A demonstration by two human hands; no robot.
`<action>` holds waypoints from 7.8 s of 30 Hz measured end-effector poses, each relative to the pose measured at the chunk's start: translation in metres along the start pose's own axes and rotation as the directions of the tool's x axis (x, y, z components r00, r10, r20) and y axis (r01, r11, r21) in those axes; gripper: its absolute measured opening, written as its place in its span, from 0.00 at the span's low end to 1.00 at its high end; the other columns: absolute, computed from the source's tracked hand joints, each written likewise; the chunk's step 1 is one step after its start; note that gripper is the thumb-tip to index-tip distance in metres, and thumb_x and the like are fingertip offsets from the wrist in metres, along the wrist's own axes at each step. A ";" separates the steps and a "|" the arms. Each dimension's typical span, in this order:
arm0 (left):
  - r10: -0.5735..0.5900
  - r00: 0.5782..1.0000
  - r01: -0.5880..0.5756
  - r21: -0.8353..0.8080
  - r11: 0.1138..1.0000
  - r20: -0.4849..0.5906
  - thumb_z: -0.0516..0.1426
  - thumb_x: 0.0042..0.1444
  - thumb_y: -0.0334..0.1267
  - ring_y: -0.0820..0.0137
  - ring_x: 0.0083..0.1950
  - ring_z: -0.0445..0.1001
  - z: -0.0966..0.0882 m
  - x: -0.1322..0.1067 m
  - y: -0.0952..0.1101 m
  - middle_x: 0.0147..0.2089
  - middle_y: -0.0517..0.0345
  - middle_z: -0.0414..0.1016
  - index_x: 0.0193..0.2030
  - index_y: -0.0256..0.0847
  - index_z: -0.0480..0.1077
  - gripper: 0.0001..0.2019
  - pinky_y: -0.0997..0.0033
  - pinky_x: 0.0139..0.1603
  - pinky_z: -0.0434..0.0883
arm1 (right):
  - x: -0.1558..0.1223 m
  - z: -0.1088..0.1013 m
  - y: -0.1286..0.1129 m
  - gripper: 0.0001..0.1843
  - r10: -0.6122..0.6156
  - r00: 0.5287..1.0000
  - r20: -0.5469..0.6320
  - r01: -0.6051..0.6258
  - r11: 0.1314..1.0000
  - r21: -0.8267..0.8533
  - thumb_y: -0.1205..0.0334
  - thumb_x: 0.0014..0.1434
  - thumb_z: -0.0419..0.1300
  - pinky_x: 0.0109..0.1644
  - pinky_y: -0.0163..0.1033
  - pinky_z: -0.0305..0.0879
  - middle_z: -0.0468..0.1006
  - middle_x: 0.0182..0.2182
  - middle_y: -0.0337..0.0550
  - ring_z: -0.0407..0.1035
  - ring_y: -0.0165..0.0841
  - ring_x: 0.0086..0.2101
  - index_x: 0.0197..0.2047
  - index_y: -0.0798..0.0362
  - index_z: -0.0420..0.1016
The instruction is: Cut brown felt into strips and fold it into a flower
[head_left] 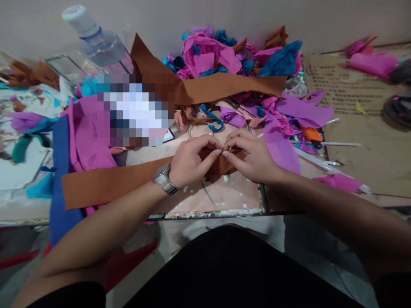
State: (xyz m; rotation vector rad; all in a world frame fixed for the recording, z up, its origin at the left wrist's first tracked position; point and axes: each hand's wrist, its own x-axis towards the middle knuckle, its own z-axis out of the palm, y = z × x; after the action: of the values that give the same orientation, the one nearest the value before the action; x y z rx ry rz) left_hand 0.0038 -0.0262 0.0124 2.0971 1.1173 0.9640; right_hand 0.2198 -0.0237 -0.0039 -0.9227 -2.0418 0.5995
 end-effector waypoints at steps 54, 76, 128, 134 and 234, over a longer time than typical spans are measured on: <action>0.171 0.985 -0.169 0.185 0.968 0.006 0.59 0.66 0.35 0.67 0.42 0.78 0.003 -0.002 -0.003 0.40 0.57 0.82 0.44 0.41 0.74 0.03 0.65 0.49 0.72 | 0.002 -0.005 0.001 0.03 0.086 0.986 0.145 -0.098 0.992 0.083 0.67 0.66 0.61 0.54 0.46 0.67 0.75 0.42 0.45 0.71 0.39 0.47 0.39 0.50 0.73; 0.233 0.972 -0.225 0.216 0.950 -0.012 0.59 0.67 0.35 0.68 0.42 0.77 0.004 -0.002 -0.006 0.40 0.57 0.82 0.42 0.41 0.75 0.03 0.64 0.52 0.73 | 0.004 -0.007 -0.001 0.04 0.199 0.955 0.221 -0.241 0.954 0.181 0.63 0.67 0.60 0.53 0.43 0.65 0.77 0.41 0.43 0.72 0.37 0.44 0.39 0.51 0.75; 0.044 0.992 -0.053 0.074 0.996 0.115 0.59 0.66 0.42 0.69 0.36 0.77 -0.005 0.002 -0.003 0.35 0.57 0.82 0.38 0.40 0.79 0.10 0.66 0.43 0.71 | 0.003 -0.011 -0.002 0.03 0.026 0.994 0.110 -0.029 0.999 0.030 0.63 0.64 0.63 0.51 0.47 0.68 0.75 0.43 0.46 0.72 0.41 0.45 0.41 0.48 0.77; 0.200 0.974 -0.222 0.252 0.942 0.109 0.57 0.66 0.40 0.67 0.39 0.78 -0.003 -0.001 -0.005 0.39 0.58 0.84 0.41 0.43 0.77 0.07 0.55 0.62 0.67 | 0.006 -0.008 -0.007 0.05 0.200 0.974 0.105 -0.219 0.953 0.209 0.63 0.63 0.63 0.52 0.46 0.68 0.77 0.39 0.43 0.73 0.38 0.43 0.34 0.50 0.77; 0.083 0.996 -0.088 0.122 0.989 0.045 0.59 0.64 0.42 0.68 0.37 0.78 -0.007 0.003 -0.007 0.34 0.57 0.82 0.36 0.42 0.79 0.09 0.66 0.45 0.72 | 0.004 -0.016 -0.005 0.02 0.157 0.984 0.079 -0.164 0.982 0.098 0.63 0.63 0.63 0.50 0.46 0.70 0.80 0.38 0.42 0.74 0.38 0.42 0.39 0.48 0.78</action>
State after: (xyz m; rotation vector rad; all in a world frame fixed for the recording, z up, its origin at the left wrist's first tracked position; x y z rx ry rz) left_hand -0.0038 -0.0190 0.0122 2.2705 1.0999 0.9090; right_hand 0.2292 -0.0219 0.0106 -1.0231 -1.9899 0.8292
